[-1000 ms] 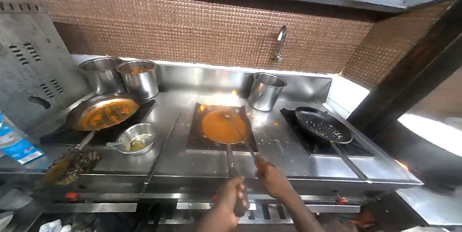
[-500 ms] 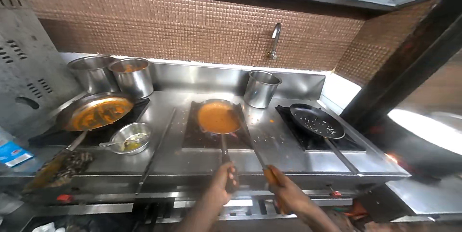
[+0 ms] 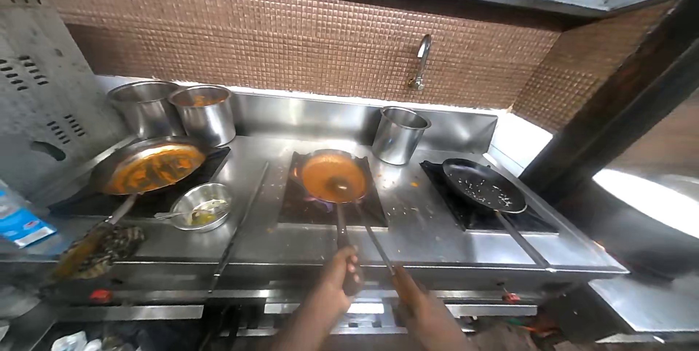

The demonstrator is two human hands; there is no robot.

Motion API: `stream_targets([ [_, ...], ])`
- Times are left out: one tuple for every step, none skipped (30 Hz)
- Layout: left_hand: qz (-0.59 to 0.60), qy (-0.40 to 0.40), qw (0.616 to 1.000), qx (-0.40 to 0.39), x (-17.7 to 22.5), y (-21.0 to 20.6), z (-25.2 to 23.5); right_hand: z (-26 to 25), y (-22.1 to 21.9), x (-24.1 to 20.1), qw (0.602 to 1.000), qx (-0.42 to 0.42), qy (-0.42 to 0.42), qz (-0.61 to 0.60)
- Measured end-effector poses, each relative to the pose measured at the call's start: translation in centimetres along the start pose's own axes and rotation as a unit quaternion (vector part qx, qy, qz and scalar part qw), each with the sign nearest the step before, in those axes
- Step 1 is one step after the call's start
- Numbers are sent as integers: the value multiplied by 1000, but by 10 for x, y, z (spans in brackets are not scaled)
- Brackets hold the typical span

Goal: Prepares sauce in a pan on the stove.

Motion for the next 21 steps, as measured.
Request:
stream_targets([
  [1,1,1000,4,-3,-2,6,-5,5,-5,998,12,4,66],
  [-4,6,1000,4,-8,-4,17,-15,12,-11,993,21,1,116],
  [-9,11,1000,7,-15,-7,29,-27,19,-16,988,29,-6,153],
  [-12,15,1000,13,-20,-8,38,-38,23,-18,984,33,-16,172],
  [-14,15,1000,19,-22,-9,42,-47,25,-19,982,34,-29,181],
  [-16,11,1000,21,-20,-9,39,-50,26,-19,981,34,-44,185],
  [-17,3,1000,17,-15,-8,29,-45,25,-19,980,31,-58,186],
  [-18,-5,1000,11,-9,-5,15,-35,23,-19,980,26,-69,185],
  [-18,-9,1000,2,-2,-3,0,-19,19,-19,980,21,-73,182],
  [-12,-9,1000,-6,3,-1,-11,-4,14,-20,982,15,-68,173],
  [-2,-11,1000,-10,6,-1,-16,8,12,-22,985,11,-56,166],
  [5,-12,1000,-10,8,-5,-13,11,13,-25,986,13,-41,163],
  [5,-9,1000,-5,5,-9,-4,5,17,-28,986,18,-30,165],
  [0,-3,1000,4,-3,-11,9,-8,22,-32,985,24,-25,167],
  [-5,6,1000,11,-13,-11,23,-23,25,-34,985,23,-27,167],
  [-12,13,1000,13,-20,-10,34,-37,26,-34,985,25,-33,166],
  [-16,14,1000,16,-22,-10,39,-46,27,-34,985,24,-43,164],
  [-19,11,1000,15,-19,-9,39,-47,27,-32,985,23,-56,161],
  [-23,4,1000,12,-13,-8,31,-39,26,-29,985,22,-68,158],
  [-28,-1,1000,7,-5,-5,18,-25,23,-27,984,19,-75,159],
  [-27,-6,1000,-2,2,-2,2,-8,20,-24,985,18,-73,158],
])
Point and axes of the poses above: each hand's wrist, its own z-axis away from the middle knuckle, its own y-axis out of the back of the hand, x = y × z, the point moved 5 cm from there along -z, towards the middle knuckle, and after that the axes turned 7 degrees about z, right-handed, at the moved point
